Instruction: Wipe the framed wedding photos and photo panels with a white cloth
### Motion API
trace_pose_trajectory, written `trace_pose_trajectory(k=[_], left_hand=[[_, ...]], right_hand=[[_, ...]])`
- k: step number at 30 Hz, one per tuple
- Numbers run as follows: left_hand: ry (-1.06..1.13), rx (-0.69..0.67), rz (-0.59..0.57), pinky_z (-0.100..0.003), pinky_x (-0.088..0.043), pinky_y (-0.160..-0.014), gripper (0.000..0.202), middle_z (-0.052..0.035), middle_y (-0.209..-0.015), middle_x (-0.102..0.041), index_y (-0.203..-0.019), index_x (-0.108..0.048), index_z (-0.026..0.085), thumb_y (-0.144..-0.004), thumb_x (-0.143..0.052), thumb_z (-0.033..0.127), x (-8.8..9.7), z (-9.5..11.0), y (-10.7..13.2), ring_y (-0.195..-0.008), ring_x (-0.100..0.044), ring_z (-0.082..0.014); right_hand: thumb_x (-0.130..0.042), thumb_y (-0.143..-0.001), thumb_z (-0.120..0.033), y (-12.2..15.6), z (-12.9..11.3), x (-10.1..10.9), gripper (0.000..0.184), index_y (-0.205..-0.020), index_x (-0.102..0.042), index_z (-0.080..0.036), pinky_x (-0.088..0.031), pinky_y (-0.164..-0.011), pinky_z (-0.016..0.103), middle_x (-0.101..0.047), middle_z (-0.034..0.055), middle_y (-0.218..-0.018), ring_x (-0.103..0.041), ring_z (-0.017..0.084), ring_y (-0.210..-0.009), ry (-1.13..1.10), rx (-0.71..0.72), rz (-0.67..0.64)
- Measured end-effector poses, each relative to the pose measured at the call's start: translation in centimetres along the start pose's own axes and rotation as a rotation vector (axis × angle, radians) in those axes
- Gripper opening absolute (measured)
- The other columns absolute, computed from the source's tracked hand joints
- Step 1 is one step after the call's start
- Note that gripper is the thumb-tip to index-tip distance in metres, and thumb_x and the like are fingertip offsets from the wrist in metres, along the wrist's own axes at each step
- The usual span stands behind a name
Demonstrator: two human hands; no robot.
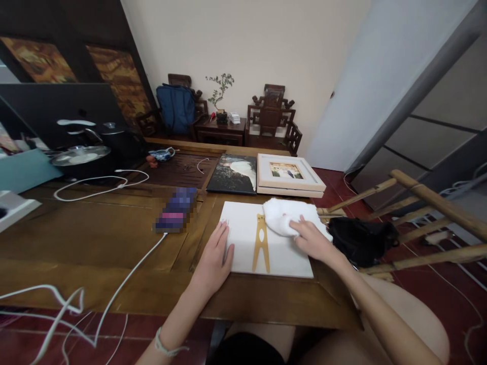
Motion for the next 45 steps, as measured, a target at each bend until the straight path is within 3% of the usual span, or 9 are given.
trace_pose_trajectory(k=[8, 11, 14, 21, 27, 30, 35, 41, 45], left_hand=[[0.023, 0.016, -0.008, -0.049, -0.036, -0.109, 0.047, -0.0189, -0.143, -0.041, -0.138, -0.035, 0.014, -0.092, -0.041, 0.020, -0.1, -0.2, 0.0, -0.136, -0.034, -0.0278], [0.020, 0.018, -0.010, -0.048, -0.035, -0.109, 0.047, -0.0190, -0.143, -0.041, -0.138, -0.036, 0.013, -0.092, -0.041, 0.021, -0.1, -0.2, 0.0, -0.136, -0.034, -0.0276], [0.016, 0.022, -0.013, -0.049, -0.035, -0.109, 0.046, -0.0198, -0.142, -0.041, -0.137, -0.037, 0.012, -0.092, -0.041, 0.021, -0.1, -0.2, 0.0, -0.136, -0.034, -0.0278], [0.003, 0.014, -0.016, -0.050, -0.036, -0.108, 0.045, -0.0219, -0.141, -0.042, -0.136, -0.038, 0.009, -0.092, -0.040, 0.021, -0.2, -0.1, -0.1, -0.136, -0.035, -0.0288], [0.008, 0.027, -0.021, -0.049, -0.035, -0.109, 0.047, -0.0209, -0.143, -0.040, -0.137, -0.037, 0.009, -0.092, -0.041, 0.021, -0.2, -0.3, 0.0, -0.136, -0.034, -0.0282], [0.005, 0.024, -0.013, -0.049, -0.035, -0.109, 0.047, -0.0197, -0.144, -0.041, -0.138, -0.036, 0.012, -0.092, -0.041, 0.021, -0.1, -0.2, 0.0, -0.136, -0.035, -0.0279], [-0.007, 0.022, -0.036, -0.050, -0.036, -0.108, 0.047, -0.0203, -0.143, -0.040, -0.138, -0.035, 0.012, -0.092, -0.041, 0.021, -0.1, -0.1, -0.1, -0.136, -0.034, -0.0281], [0.002, 0.022, -0.035, -0.052, -0.036, -0.108, 0.048, -0.0200, -0.143, -0.040, -0.139, -0.033, 0.015, -0.092, -0.041, 0.021, -0.2, -0.1, -0.1, -0.136, -0.034, -0.0284], [0.008, 0.017, -0.014, -0.052, -0.036, -0.108, 0.049, -0.0194, -0.144, -0.040, -0.140, -0.032, 0.015, -0.093, -0.041, 0.021, -0.1, 0.0, 0.0, -0.136, -0.034, -0.0281]], right_hand=[[-0.035, -0.061, -0.001, -2.3, 1.2, 0.0, 0.030, -0.078, -0.051, -0.021, -0.031, -0.103, 0.047, -0.064, 0.0047, -0.076, -0.061, 0.024, -0.082, 0.015, -0.019, 0.046], [-0.034, -0.061, 0.001, 0.5, -0.6, -1.1, 0.039, -0.088, -0.055, -0.018, -0.025, -0.107, 0.053, -0.065, 0.0136, -0.108, -0.056, 0.027, -0.110, 0.036, -0.046, 0.046], [-0.034, -0.063, 0.002, 4.7, -3.1, -2.2, 0.047, -0.100, -0.057, -0.015, -0.019, -0.111, 0.056, -0.045, 0.0171, -0.140, -0.032, 0.028, -0.135, 0.060, -0.078, 0.013], [-0.037, -0.054, 0.003, 11.5, -7.9, -1.7, 0.068, -0.115, -0.058, -0.019, -0.022, -0.110, 0.058, -0.044, 0.0089, -0.143, -0.028, 0.029, -0.137, -0.068, -0.018, -0.168], [-0.038, -0.060, 0.003, 6.5, -4.0, 0.0, 0.041, -0.084, -0.058, -0.023, -0.034, -0.105, 0.045, -0.067, 0.0029, -0.082, -0.063, 0.023, -0.089, -0.077, -0.061, -0.067], [-0.036, -0.059, -0.001, 1.6, -0.7, 0.5, 0.026, -0.069, -0.048, -0.022, -0.039, -0.094, 0.040, -0.052, -0.0023, -0.059, -0.056, 0.019, -0.069, -0.077, -0.055, -0.005], [-0.037, -0.058, -0.006, -3.6, 2.8, 1.1, 0.017, -0.062, -0.038, -0.022, -0.042, -0.073, 0.029, -0.046, -0.0015, -0.058, -0.051, 0.018, -0.065, -0.092, -0.062, 0.021], [-0.030, -0.064, -0.001, 0.0, -0.7, 0.7, 0.030, -0.075, -0.050, -0.021, -0.036, -0.097, 0.040, -0.062, 0.0032, -0.073, -0.060, 0.023, -0.085, -0.083, -0.065, 0.036], [-0.033, -0.062, 0.002, 5.6, -4.3, -0.9, 0.041, -0.088, -0.055, -0.020, -0.021, -0.111, 0.050, -0.059, 0.0095, -0.125, -0.044, 0.025, -0.127, -0.096, -0.063, -0.089]])
Point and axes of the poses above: each hand's wrist, its own y-axis away from the middle knuckle, its own x-axis out of the back of the hand, z = x × y, the point moved 9 cm from there along -y, towards the middle knuckle
